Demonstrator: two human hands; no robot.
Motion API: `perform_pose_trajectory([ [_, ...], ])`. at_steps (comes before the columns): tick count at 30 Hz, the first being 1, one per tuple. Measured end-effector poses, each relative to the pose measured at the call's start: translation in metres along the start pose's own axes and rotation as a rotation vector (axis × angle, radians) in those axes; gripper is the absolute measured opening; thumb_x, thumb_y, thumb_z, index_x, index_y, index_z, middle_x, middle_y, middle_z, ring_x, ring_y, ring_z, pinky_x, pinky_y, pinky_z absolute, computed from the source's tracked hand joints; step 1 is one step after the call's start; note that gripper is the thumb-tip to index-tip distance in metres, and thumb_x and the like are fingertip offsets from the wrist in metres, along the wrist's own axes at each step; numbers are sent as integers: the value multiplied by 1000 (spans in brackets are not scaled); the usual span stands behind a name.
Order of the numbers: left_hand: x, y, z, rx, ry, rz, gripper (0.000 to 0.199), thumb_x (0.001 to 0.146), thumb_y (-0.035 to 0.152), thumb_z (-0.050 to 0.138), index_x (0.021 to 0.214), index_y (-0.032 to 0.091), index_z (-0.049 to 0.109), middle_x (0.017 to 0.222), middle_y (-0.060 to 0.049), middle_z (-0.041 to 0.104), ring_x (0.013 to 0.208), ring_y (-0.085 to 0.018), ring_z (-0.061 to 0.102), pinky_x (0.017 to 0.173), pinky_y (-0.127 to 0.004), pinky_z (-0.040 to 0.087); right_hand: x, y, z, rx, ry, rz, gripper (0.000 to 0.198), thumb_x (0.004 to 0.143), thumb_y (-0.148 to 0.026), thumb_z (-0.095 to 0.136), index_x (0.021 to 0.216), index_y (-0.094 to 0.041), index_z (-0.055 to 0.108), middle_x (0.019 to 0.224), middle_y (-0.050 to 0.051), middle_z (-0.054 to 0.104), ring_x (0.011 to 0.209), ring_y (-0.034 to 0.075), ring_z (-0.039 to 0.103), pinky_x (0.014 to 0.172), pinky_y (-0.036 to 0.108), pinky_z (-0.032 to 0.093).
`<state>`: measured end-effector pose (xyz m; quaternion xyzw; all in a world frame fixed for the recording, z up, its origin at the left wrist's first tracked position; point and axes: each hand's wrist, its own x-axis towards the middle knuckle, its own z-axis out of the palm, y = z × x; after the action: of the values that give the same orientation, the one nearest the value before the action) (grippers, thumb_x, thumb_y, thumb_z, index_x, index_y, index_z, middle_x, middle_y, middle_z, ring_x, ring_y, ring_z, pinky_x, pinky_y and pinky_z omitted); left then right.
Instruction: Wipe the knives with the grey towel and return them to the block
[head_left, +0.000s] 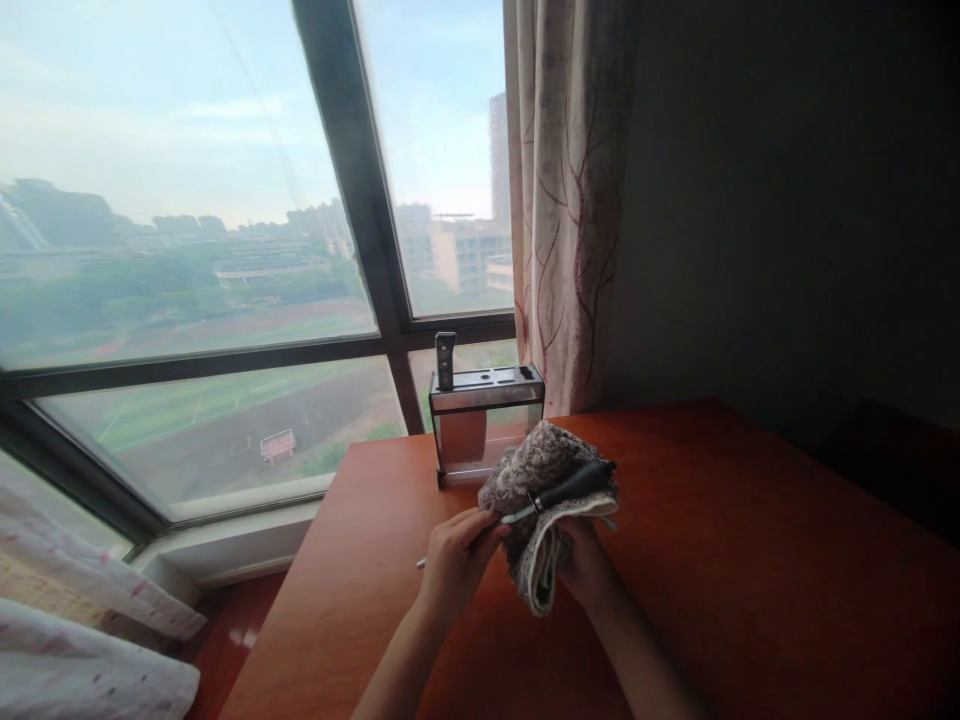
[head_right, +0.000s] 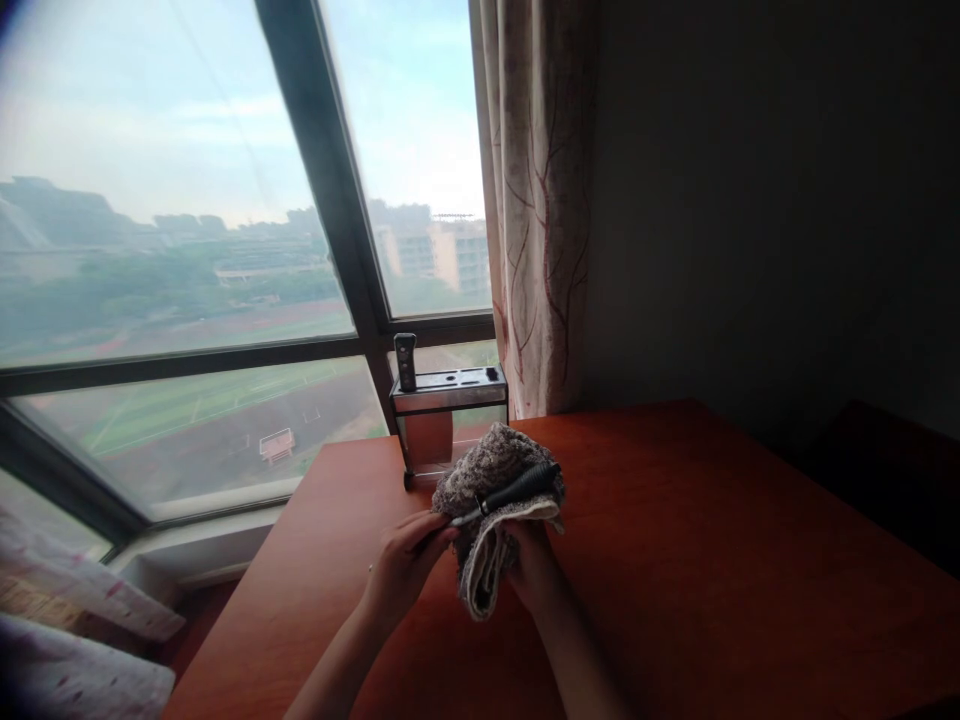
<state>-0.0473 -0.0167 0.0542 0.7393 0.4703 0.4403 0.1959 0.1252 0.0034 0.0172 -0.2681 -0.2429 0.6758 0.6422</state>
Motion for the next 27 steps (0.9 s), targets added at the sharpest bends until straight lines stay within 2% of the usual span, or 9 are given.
perform_pose_trajectory([
  [2, 0, -1, 0, 7, 10, 1, 21, 87, 33, 60, 77, 17, 68, 68, -4, 61, 61, -15, 54, 59, -23, 41, 0, 1, 1, 21, 32, 3, 19, 58, -21, 79, 74, -24, 70, 78, -4, 75, 72, 17, 66, 68, 27, 53],
  [4, 0, -2, 0, 10, 17, 3, 19, 87, 33, 61, 81, 17, 69, 70, -4, 63, 62, -15, 56, 60, -23, 41, 0, 2, 3, 50, 44, 23, 17, 59, -23, 79, 73, -23, 69, 80, -3, 75, 73, 19, 67, 70, 29, 54],
  [7, -1, -5, 2, 17, 31, 8, 19, 87, 33, 61, 82, 17, 70, 69, -4, 63, 61, -15, 56, 59, -23, 42, 0, 0, 5, 137, 23, 129, 16, 62, -29, 77, 75, -22, 70, 81, 1, 76, 76, 22, 68, 73, 34, 54],
  [10, -2, -10, 4, 24, 81, 19, 18, 87, 32, 62, 84, 17, 70, 70, -4, 65, 62, -14, 58, 59, -23, 44, -2, -4, 7, 184, -8, 194, 17, 61, -28, 78, 76, -22, 72, 79, 1, 76, 75, 23, 69, 73, 35, 55],
  [15, -2, -15, 4, 107, 136, 51, 16, 88, 31, 61, 83, 17, 69, 70, -3, 65, 60, -13, 58, 58, -22, 44, -7, -8, 12, 138, -70, 188, 33, 52, -22, 87, 82, -22, 73, 85, 1, 76, 79, 21, 68, 77, 33, 53],
  [22, -4, -12, 3, 178, 160, 100, 14, 88, 30, 61, 85, 18, 68, 71, -2, 66, 61, -12, 59, 58, -21, 44, -11, -8, 15, 40, -153, 154, 43, 51, -36, 91, 88, -23, 72, 91, 2, 76, 87, 23, 67, 82, 38, 51],
  [24, -4, -12, 3, 203, 168, 111, 13, 88, 29, 61, 87, 18, 68, 72, -2, 66, 61, -12, 59, 58, -21, 44, -12, -7, 15, 25, -147, 140, 43, 53, -37, 90, 89, -24, 71, 92, 2, 76, 88, 24, 67, 83, 40, 51],
  [27, -5, -12, 5, 238, 174, 130, 12, 88, 27, 62, 90, 18, 69, 75, -3, 67, 62, -12, 60, 58, -21, 44, -11, -4, 16, 33, -66, 103, 36, 55, -32, 89, 86, -25, 70, 90, -1, 76, 87, 22, 68, 82, 37, 51],
])
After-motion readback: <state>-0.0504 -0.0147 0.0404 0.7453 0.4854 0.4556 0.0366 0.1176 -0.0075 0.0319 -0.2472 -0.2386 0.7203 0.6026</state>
